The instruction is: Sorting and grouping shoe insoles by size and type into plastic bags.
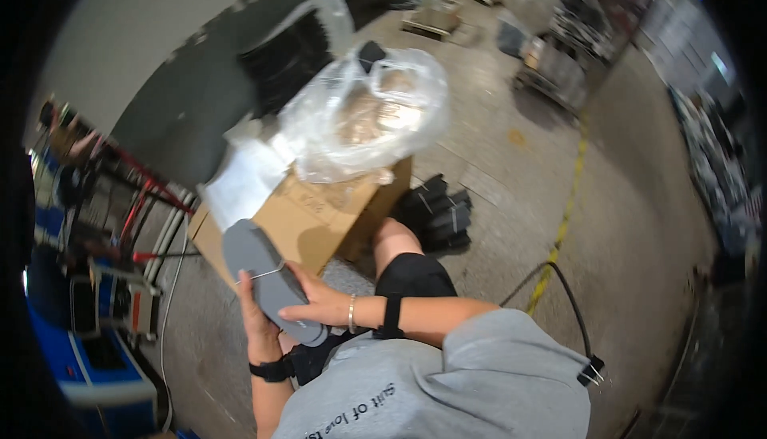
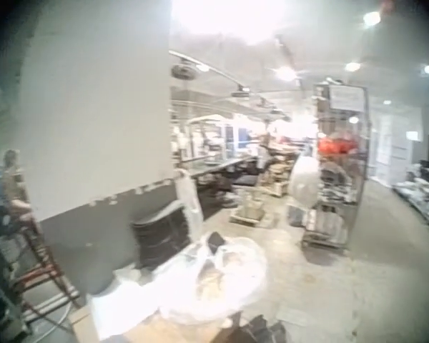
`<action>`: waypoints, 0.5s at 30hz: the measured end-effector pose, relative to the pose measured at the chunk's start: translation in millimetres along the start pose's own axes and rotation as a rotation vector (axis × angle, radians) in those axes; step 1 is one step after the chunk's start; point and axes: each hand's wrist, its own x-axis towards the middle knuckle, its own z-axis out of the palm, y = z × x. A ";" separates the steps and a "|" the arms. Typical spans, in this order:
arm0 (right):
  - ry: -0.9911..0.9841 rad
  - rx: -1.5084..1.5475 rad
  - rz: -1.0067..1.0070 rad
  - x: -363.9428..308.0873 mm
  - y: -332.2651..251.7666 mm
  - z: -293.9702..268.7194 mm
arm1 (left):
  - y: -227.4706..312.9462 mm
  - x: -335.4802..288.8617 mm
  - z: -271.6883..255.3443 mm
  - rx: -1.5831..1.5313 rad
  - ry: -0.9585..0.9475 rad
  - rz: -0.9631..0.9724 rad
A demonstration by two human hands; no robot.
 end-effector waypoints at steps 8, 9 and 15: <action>0.159 0.441 -0.061 -13.2 -20.7 -59.3 | -9.7 -17.0 65.0 0.673 -0.265 0.407; 0.179 0.481 -0.065 -21.9 -26.6 -74.1 | -8.1 -19.8 74.4 0.779 -0.372 0.450; 0.615 0.726 -0.133 -86.2 -29.8 -165.0 | -21.2 -11.9 87.1 0.831 -0.627 0.349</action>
